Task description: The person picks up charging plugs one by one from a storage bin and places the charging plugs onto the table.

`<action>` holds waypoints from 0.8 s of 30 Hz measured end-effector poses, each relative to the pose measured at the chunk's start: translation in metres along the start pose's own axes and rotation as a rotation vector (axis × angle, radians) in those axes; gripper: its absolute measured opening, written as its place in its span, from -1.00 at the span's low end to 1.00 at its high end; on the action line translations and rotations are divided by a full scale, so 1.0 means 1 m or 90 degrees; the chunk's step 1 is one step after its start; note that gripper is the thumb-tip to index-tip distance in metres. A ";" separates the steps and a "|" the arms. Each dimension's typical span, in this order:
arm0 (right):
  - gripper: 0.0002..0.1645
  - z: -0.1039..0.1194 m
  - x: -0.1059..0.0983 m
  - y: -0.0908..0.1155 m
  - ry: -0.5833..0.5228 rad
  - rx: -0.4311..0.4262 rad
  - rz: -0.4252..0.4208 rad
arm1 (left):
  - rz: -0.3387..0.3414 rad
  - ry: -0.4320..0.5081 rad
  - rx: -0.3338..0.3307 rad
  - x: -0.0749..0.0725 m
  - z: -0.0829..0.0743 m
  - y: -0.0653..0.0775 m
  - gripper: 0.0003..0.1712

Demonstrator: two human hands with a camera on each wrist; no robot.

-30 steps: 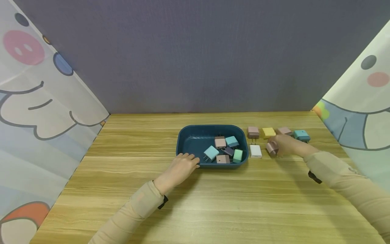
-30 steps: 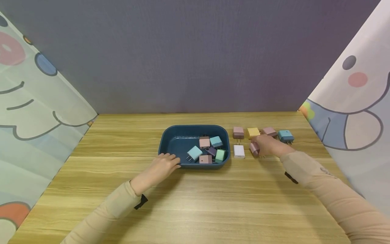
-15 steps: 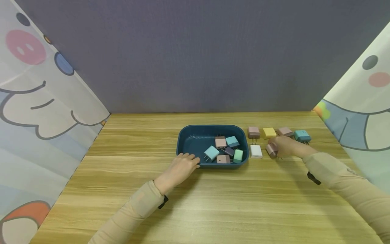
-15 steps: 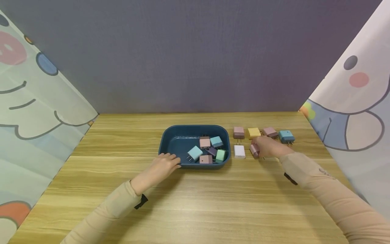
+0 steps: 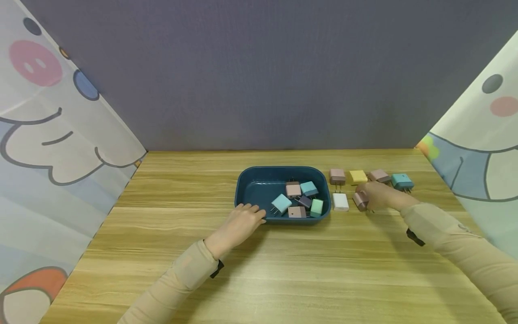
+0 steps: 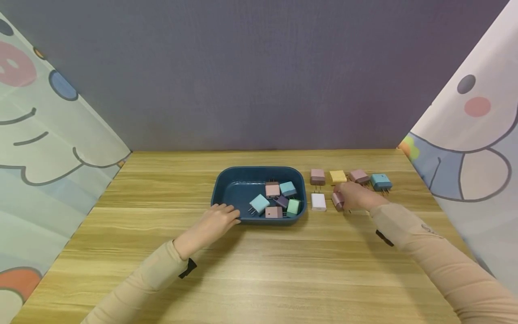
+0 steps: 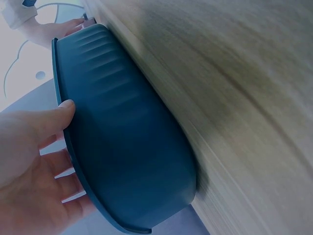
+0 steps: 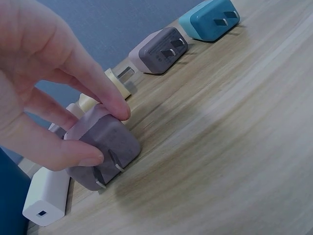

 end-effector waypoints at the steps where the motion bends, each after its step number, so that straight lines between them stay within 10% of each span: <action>1: -0.42 0.000 0.000 0.000 0.000 0.001 0.001 | 0.002 0.000 -0.001 0.000 0.000 0.000 -0.89; 24: -0.42 0.002 -0.002 0.000 0.000 0.004 0.026 | 0.007 -0.004 -0.007 0.003 0.001 0.000 -0.88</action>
Point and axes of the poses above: each hand's wrist, its own y-axis away from the middle knuckle, its own x-axis out of the palm, z = x × y, the point moved 2 cm from there along -y, towards the middle knuckle, and after that the axes turned 3 degrees about -x, right-handed, at the moved point
